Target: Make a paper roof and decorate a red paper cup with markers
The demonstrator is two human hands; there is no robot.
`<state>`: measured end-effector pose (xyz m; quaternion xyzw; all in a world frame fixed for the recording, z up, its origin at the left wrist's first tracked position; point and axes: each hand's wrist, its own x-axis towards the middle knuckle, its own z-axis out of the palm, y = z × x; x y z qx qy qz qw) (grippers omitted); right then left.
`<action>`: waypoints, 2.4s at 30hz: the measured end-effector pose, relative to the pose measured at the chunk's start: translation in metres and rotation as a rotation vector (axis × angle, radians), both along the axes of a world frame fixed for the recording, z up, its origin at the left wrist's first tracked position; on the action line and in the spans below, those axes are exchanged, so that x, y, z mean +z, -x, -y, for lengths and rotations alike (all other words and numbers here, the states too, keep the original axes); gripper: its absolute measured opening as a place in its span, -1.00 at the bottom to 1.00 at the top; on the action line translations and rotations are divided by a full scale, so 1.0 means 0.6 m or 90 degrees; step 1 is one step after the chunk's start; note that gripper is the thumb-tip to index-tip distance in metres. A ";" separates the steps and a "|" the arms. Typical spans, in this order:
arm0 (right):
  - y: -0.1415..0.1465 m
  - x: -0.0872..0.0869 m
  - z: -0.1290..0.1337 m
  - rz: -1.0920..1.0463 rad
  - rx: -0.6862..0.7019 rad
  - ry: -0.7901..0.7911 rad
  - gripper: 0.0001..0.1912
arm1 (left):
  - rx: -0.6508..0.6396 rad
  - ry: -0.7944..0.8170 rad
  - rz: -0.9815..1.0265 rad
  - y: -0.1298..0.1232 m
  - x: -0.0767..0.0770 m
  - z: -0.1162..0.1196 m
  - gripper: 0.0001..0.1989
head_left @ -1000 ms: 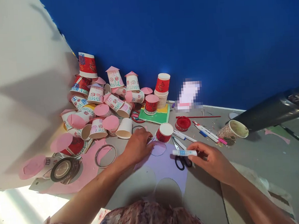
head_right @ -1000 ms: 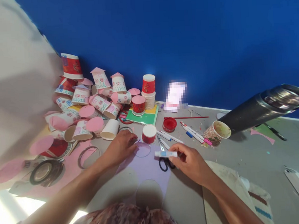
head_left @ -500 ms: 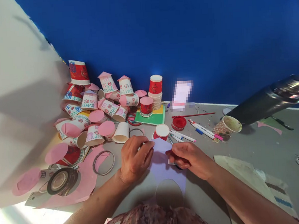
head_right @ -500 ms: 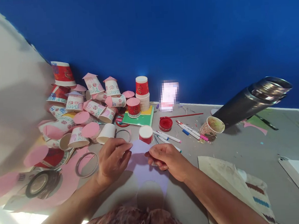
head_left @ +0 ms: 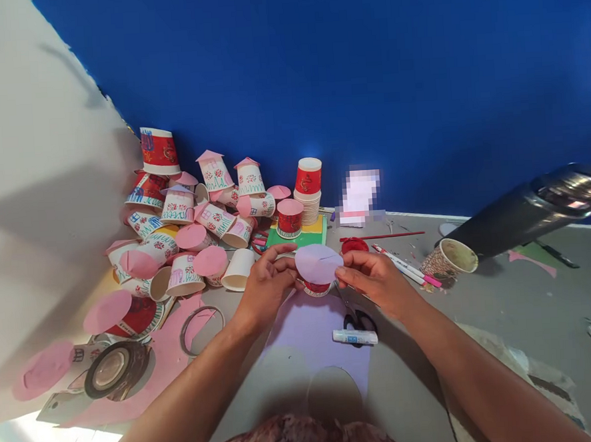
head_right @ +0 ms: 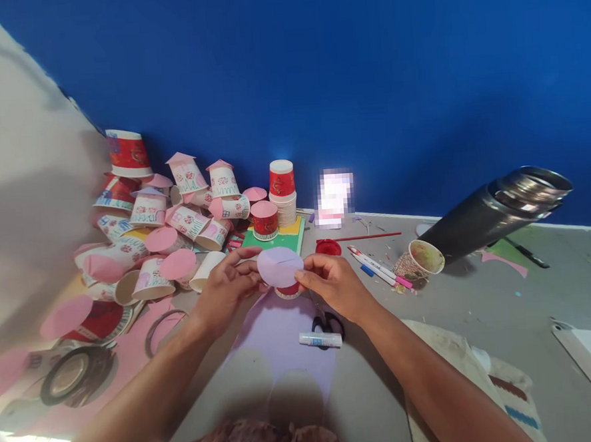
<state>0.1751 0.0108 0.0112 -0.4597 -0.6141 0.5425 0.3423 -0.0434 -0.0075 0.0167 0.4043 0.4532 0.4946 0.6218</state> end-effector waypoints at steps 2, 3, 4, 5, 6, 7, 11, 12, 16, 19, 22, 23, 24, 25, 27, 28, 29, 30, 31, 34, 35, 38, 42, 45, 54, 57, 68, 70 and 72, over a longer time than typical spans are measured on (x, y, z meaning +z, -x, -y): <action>-0.005 -0.007 -0.010 0.021 0.005 0.006 -0.63 | 0.031 0.018 0.024 -0.001 -0.003 -0.009 -0.63; -0.007 -0.011 -0.014 0.025 0.003 0.010 -0.63 | 0.043 0.023 0.025 -0.003 -0.007 -0.013 -0.68; -0.010 -0.016 -0.016 0.028 0.000 0.014 -0.63 | 0.047 0.028 0.022 -0.004 -0.013 -0.017 -0.70; -0.012 -0.020 -0.018 0.031 -0.004 0.016 -0.63 | 0.046 0.034 0.017 -0.007 -0.019 -0.020 -0.71; -0.013 -0.025 -0.020 0.034 -0.006 0.020 -0.62 | 0.043 0.038 0.011 -0.009 -0.026 -0.023 -0.69; -0.015 -0.029 -0.021 0.037 -0.006 0.025 -0.62 | 0.040 0.040 0.005 -0.012 -0.034 -0.026 -0.67; -0.016 -0.042 -0.026 0.038 -0.003 0.050 -0.57 | 0.045 0.032 -0.018 -0.019 -0.057 -0.030 -0.66; -0.015 -0.045 -0.028 0.036 -0.005 0.056 -0.54 | 0.048 0.027 -0.025 -0.020 -0.059 -0.030 -0.67; -0.007 -0.052 -0.033 0.032 -0.031 0.063 -0.44 | 0.060 0.001 -0.047 -0.023 -0.063 -0.031 -0.70; 0.000 -0.056 -0.034 0.045 -0.046 0.048 -0.40 | 0.071 -0.019 -0.056 -0.025 -0.064 -0.035 -0.72; 0.004 -0.058 -0.033 0.061 -0.053 0.036 -0.39 | 0.079 -0.031 -0.064 -0.026 -0.066 -0.039 -0.75; 0.005 -0.058 -0.033 0.066 -0.056 0.029 -0.39 | 0.082 -0.036 -0.067 -0.026 -0.067 -0.040 -0.76; 0.005 -0.058 -0.033 0.072 -0.061 0.020 -0.40 | 0.088 -0.044 -0.071 -0.026 -0.067 -0.041 -0.77; 0.005 -0.057 -0.033 0.078 -0.067 0.007 -0.40 | 0.096 -0.053 -0.075 -0.027 -0.067 -0.042 -0.78; 0.006 -0.053 -0.034 0.091 -0.086 -0.024 -0.43 | 0.112 -0.075 -0.079 -0.027 -0.067 -0.044 -0.79; 0.007 -0.051 -0.035 0.097 -0.097 -0.038 -0.44 | 0.117 -0.085 -0.080 -0.027 -0.067 -0.045 -0.79; 0.007 -0.050 -0.035 0.100 -0.108 -0.051 -0.46 | 0.120 -0.092 -0.080 -0.027 -0.067 -0.046 -0.78; 0.008 -0.049 -0.036 0.102 -0.118 -0.060 -0.47 | 0.123 -0.097 -0.079 -0.028 -0.068 -0.048 -0.78; 0.009 -0.048 -0.036 0.103 -0.124 -0.063 -0.47 | 0.125 -0.099 -0.078 -0.028 -0.070 -0.049 -0.77; 0.012 -0.053 -0.038 0.096 -0.125 -0.049 -0.46 | 0.132 -0.099 -0.074 -0.028 -0.077 -0.053 -0.76; 0.013 -0.056 -0.038 0.092 -0.122 -0.039 -0.45 | 0.134 -0.097 -0.073 -0.027 -0.080 -0.054 -0.76; 0.016 -0.066 -0.039 0.071 -0.117 -0.004 -0.44 | 0.134 -0.088 -0.068 -0.027 -0.085 -0.055 -0.76; 0.018 -0.073 -0.042 0.043 -0.119 0.035 -0.44 | 0.134 -0.079 -0.065 -0.026 -0.085 -0.053 -0.77; 0.019 -0.072 -0.043 0.022 -0.132 0.051 -0.47 | 0.132 -0.076 -0.065 -0.026 -0.085 -0.052 -0.76; 0.024 -0.071 -0.039 -0.031 -0.119 0.059 -0.53 | 0.126 -0.079 -0.063 -0.025 -0.077 -0.041 -0.78; 0.027 -0.070 -0.033 -0.047 -0.097 0.073 -0.54 | 0.126 -0.076 -0.058 -0.025 -0.076 -0.038 -0.77; 0.033 -0.064 -0.030 -0.079 -0.084 0.131 -0.49 | 0.134 -0.033 -0.016 -0.026 -0.076 -0.038 -0.73; 0.033 -0.063 -0.029 -0.079 -0.084 0.129 -0.48 | 0.135 -0.023 -0.005 -0.027 -0.076 -0.039 -0.71; 0.034 -0.062 -0.029 -0.077 -0.083 0.127 -0.48 | 0.134 -0.011 0.007 -0.027 -0.076 -0.038 -0.70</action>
